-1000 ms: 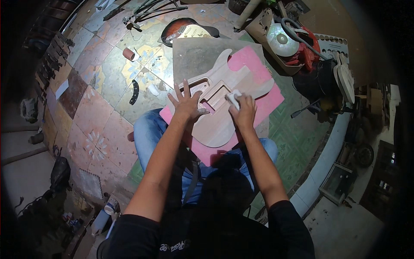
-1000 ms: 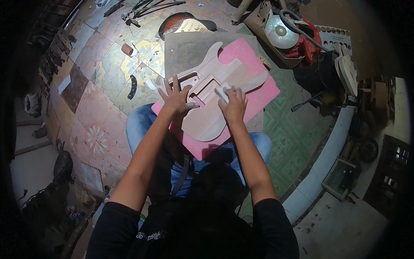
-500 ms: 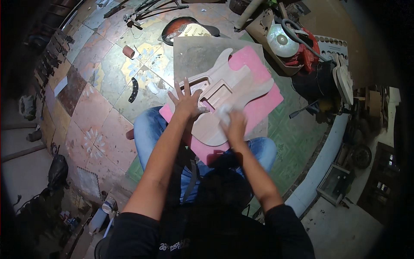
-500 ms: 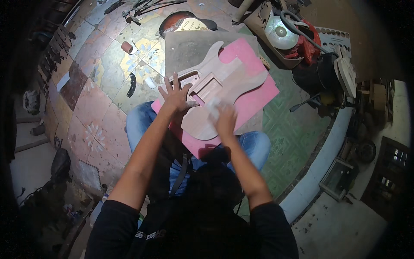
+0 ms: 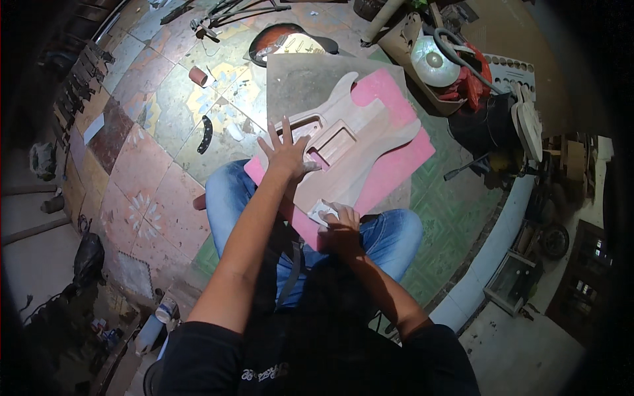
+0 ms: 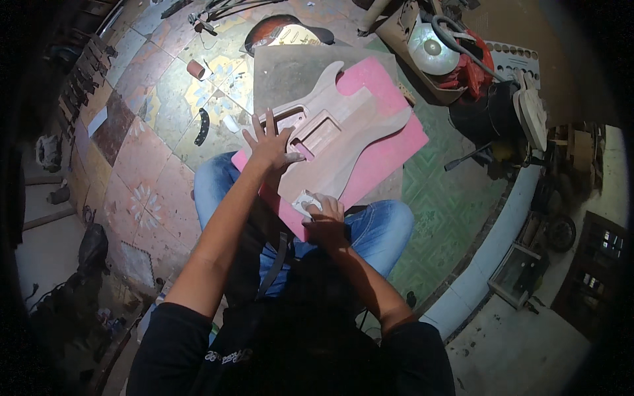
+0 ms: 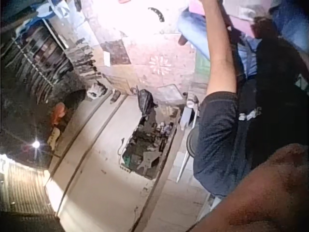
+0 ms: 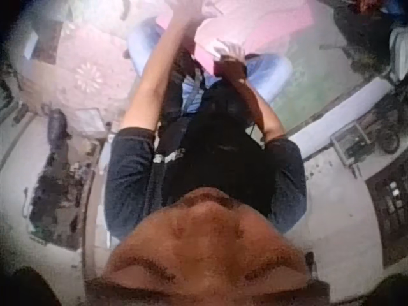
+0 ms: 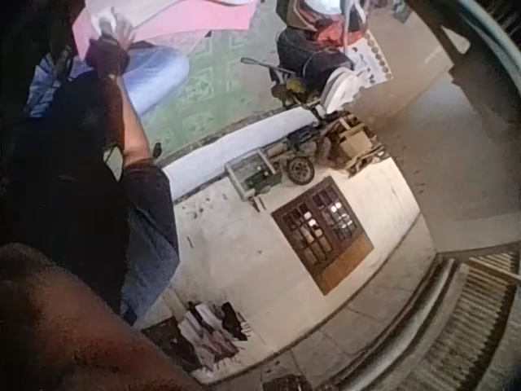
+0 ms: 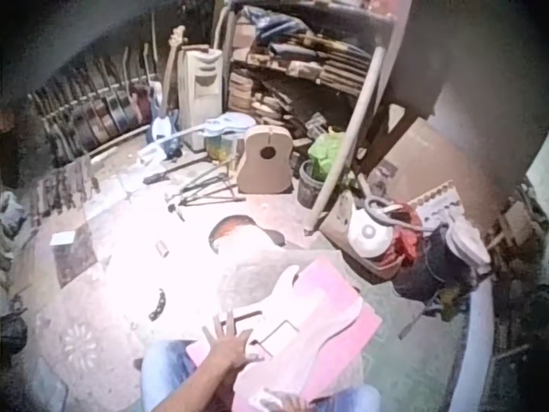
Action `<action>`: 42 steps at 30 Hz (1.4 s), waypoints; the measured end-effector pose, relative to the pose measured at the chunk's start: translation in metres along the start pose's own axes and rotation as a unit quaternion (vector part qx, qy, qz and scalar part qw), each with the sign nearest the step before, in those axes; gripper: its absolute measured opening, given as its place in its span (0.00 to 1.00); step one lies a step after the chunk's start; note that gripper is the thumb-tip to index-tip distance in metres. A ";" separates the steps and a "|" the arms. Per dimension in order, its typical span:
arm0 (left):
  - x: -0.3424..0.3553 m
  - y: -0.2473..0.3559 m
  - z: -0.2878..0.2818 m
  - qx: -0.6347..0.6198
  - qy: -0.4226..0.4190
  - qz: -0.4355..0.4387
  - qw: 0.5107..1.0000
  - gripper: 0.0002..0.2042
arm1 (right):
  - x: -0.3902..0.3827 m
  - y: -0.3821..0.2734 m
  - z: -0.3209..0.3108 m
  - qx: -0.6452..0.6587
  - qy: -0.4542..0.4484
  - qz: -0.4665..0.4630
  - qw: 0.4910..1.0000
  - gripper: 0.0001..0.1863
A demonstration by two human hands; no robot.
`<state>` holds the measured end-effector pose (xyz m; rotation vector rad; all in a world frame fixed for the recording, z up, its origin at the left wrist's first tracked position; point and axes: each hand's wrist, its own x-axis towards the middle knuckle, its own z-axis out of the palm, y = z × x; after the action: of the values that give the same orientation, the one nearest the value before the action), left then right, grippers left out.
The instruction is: The person sands the edges and front surface of a wooden guitar body using a sanding block, frequently turning the instrument to reach different sides.
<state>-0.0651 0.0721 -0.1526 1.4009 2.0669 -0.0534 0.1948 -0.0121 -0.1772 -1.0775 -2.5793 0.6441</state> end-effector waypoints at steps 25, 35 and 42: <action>0.005 0.005 0.007 -0.025 0.013 0.000 1.000 0.30 | -0.008 0.013 0.025 -0.012 0.043 -0.005 0.999 0.25; 0.003 0.002 0.009 -0.018 0.020 -0.004 1.000 0.30 | 0.047 0.023 0.009 -0.103 0.011 0.121 0.987 0.29; 0.004 0.007 0.007 -0.019 0.025 -0.002 1.000 0.30 | 0.130 0.091 -0.049 -0.079 0.080 0.178 0.978 0.25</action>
<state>-0.0565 0.0758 -0.1574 1.3876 2.1001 0.0192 0.1800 0.1534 -0.1701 -1.5958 -2.3493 0.4102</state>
